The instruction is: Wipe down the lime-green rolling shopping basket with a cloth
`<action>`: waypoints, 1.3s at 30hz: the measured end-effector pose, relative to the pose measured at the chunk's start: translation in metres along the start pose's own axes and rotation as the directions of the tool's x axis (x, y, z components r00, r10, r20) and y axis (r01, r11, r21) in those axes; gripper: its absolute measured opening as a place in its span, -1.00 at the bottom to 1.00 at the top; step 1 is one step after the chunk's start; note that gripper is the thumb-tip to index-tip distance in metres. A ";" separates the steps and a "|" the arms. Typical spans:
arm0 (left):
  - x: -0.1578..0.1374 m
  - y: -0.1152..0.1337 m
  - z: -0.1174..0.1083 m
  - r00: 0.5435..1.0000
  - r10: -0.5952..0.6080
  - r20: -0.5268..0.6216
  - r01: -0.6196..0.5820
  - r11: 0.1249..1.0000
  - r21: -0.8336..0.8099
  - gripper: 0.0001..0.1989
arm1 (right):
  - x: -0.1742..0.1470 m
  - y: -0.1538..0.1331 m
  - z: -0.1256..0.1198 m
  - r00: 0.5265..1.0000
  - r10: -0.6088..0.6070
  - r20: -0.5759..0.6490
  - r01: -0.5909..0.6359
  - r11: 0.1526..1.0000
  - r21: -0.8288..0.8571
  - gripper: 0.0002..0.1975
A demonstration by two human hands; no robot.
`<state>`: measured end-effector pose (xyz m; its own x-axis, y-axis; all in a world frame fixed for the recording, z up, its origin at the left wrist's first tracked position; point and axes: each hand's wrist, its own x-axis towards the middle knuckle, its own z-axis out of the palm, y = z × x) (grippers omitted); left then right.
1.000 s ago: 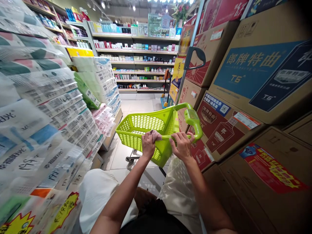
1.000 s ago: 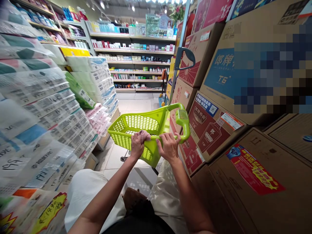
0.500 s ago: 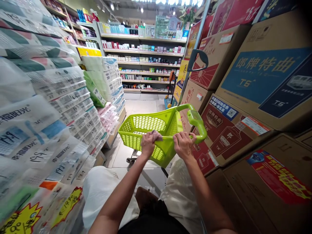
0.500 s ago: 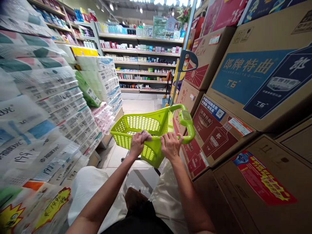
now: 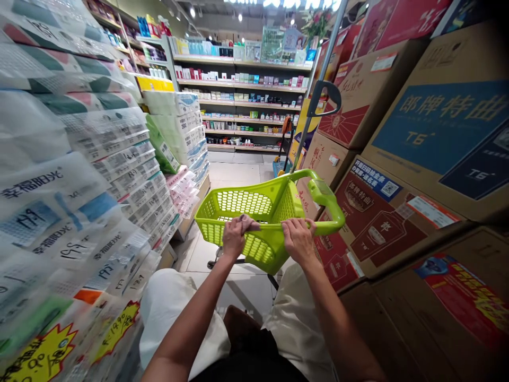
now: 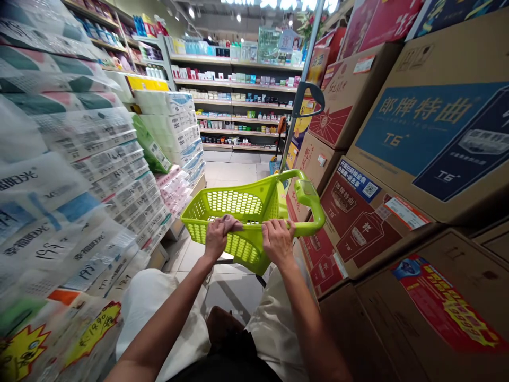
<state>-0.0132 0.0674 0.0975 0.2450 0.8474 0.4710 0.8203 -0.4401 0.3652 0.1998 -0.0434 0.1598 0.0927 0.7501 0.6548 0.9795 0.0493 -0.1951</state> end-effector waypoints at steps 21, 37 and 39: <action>-0.011 -0.015 -0.007 0.998 0.066 -0.004 -0.066 0.997 0.032 -0.49 | 0.000 -0.026 0.028 0.996 -0.073 0.054 0.078 0.991 -0.105 -0.70; -0.020 -0.060 -0.017 0.999 0.022 -0.041 -0.022 1.000 -0.008 -0.49 | -0.003 -0.050 0.044 0.981 -0.162 0.107 0.165 0.986 -0.019 -0.67; -0.019 -0.072 -0.021 0.997 -0.031 -0.068 0.032 0.999 0.017 -0.52 | -0.002 -0.048 0.045 0.980 -0.161 0.115 0.165 0.986 -0.029 -0.67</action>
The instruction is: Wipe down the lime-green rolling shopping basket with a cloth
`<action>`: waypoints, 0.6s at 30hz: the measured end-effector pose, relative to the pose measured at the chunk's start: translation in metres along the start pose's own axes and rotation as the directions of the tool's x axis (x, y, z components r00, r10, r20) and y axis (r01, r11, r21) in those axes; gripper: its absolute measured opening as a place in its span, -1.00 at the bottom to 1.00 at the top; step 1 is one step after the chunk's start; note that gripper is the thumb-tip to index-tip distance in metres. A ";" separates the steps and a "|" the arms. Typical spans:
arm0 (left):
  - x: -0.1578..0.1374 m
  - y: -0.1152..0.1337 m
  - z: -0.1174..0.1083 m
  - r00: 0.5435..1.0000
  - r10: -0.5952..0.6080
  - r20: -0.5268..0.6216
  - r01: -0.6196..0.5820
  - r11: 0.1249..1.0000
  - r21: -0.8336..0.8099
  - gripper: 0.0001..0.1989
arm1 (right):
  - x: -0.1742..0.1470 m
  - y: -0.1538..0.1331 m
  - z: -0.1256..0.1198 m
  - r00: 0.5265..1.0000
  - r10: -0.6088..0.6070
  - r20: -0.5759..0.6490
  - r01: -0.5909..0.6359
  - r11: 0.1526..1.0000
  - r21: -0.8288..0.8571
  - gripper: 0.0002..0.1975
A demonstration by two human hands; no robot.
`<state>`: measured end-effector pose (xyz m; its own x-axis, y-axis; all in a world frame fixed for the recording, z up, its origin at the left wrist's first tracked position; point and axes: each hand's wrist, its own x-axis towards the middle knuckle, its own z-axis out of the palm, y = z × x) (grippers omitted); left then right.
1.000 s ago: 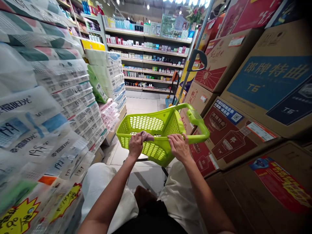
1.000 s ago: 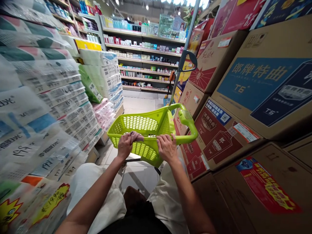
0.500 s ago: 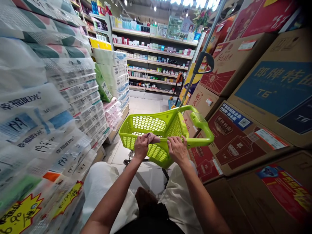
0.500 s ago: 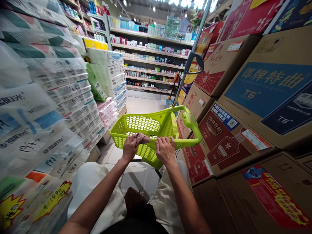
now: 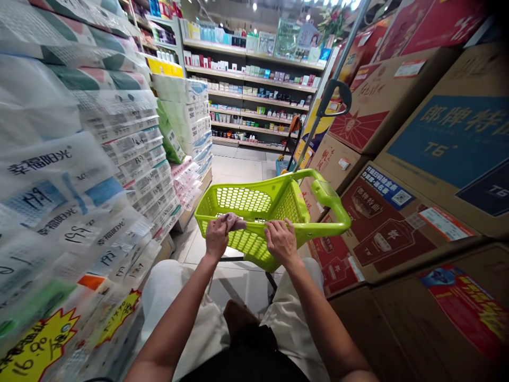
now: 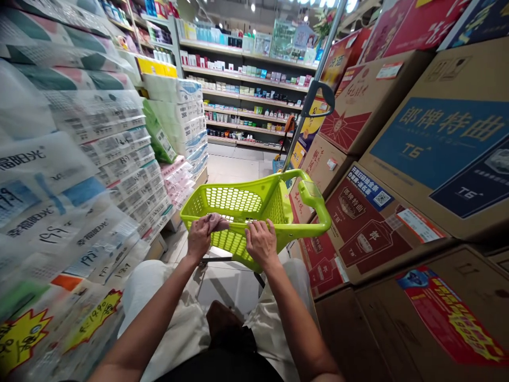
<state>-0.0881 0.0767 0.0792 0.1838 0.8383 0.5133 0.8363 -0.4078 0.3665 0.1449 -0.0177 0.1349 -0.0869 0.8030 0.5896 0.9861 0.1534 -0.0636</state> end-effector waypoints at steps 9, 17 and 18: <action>0.007 -0.025 -0.008 1.000 0.011 -0.010 -0.011 1.000 0.002 -0.54 | 0.008 -0.020 0.012 0.999 -0.022 0.023 0.021 0.999 0.034 -0.70; 0.032 -0.111 -0.008 0.820 -0.529 -0.218 0.515 0.849 -0.121 -0.58 | 0.011 -0.019 0.025 0.999 -0.025 0.036 0.024 0.999 0.027 -0.70; 0.029 -0.113 -0.003 0.802 -0.546 -0.241 0.524 0.838 -0.155 -0.56 | 0.011 -0.020 0.026 0.999 -0.016 0.034 0.015 1.000 0.019 -0.70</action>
<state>-0.1788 0.1464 0.0548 -0.4337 0.8080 0.3987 0.7167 0.0412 0.6962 0.1209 0.0027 0.1219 -0.1069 0.8195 0.5631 0.9819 0.1760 -0.0697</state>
